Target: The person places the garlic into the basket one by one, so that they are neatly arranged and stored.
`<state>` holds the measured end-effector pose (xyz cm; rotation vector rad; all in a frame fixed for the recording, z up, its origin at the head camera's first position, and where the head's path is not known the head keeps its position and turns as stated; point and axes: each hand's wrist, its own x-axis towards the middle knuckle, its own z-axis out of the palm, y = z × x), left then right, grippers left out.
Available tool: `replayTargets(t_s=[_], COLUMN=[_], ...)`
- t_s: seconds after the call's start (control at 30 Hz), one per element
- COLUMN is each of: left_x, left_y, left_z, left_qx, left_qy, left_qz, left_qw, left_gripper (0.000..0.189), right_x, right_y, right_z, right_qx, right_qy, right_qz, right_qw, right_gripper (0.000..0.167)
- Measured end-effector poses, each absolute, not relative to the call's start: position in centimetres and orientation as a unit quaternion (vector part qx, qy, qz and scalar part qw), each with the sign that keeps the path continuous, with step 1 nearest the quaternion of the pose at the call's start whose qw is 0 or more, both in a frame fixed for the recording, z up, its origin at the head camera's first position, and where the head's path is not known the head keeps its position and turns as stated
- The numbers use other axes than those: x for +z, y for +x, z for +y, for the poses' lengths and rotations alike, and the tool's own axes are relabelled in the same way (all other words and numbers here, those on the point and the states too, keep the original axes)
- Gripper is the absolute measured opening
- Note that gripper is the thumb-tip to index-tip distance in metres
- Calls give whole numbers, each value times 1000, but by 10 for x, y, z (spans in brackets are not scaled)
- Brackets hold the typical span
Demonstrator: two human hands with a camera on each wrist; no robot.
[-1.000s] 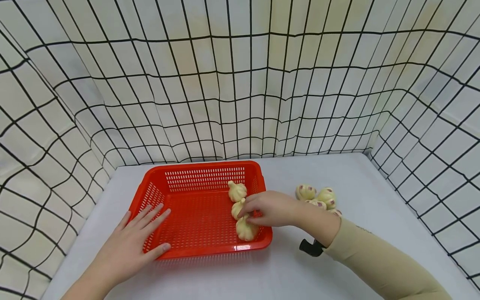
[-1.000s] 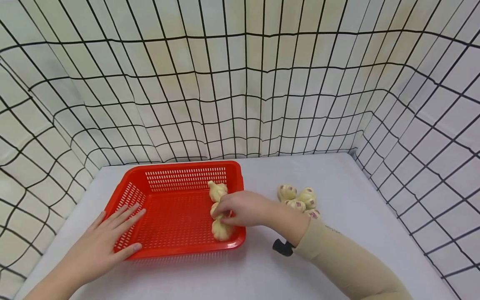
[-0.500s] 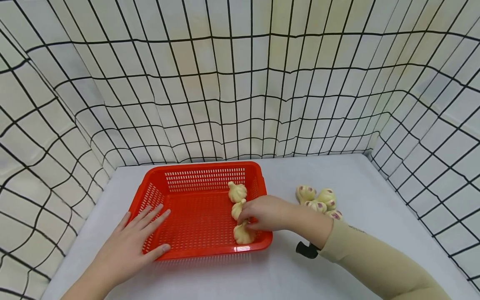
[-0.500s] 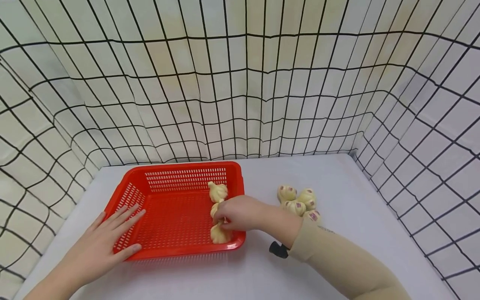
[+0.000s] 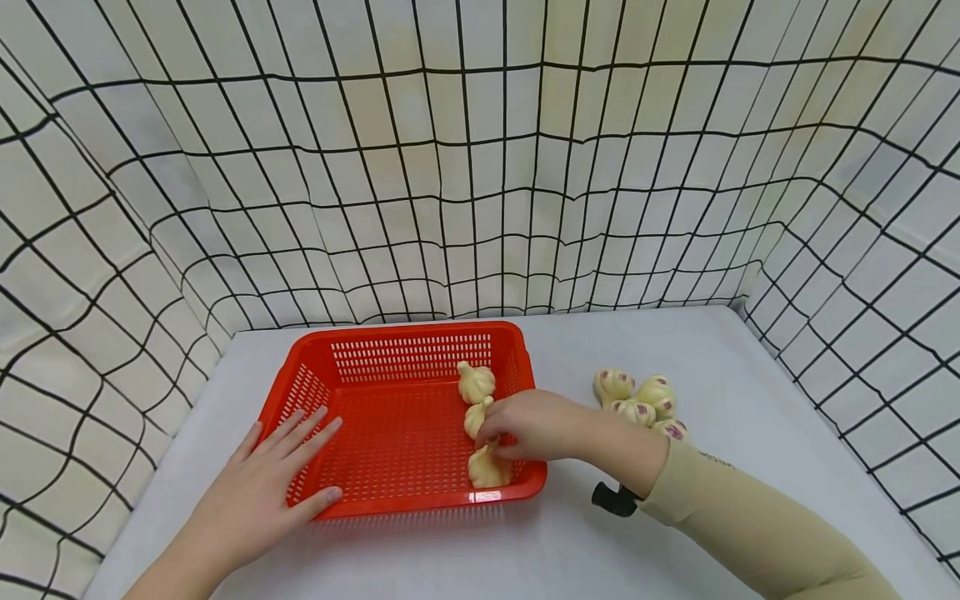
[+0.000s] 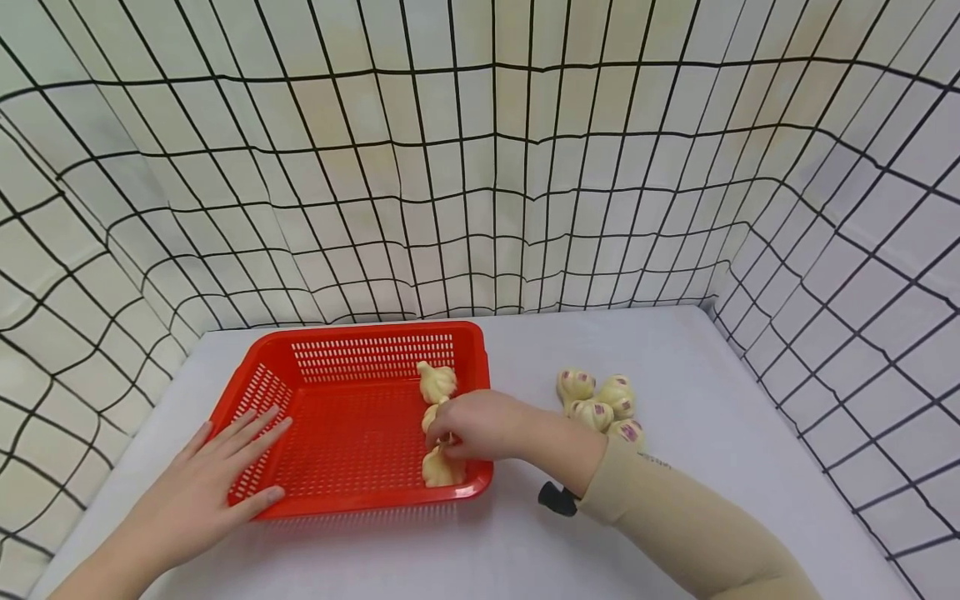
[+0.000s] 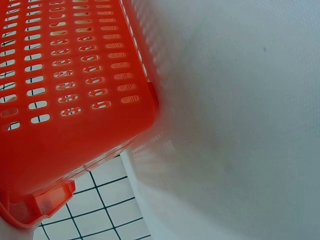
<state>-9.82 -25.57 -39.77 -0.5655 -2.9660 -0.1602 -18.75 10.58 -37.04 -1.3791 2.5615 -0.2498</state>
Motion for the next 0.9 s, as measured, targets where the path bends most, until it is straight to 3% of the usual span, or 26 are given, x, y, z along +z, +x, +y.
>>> replayTargets(t_s=[0.33,0.9], left_x=[-398,-398], left_y=[-98,-99], left_z=[-256,-256], left_qx=[-55,-51], left_qy=[-192,-193], left_qz=[-978,-978], left_qw=[63,64], left_gripper=[84,85], right_x=[-359,-338], right_y=[-190,-200], right_z=[111,156], right_qx=[-132,-185], right_qy=[-450,-414], right_qz=[876,890], right_qw=[114,57], right_gripper=[24,20])
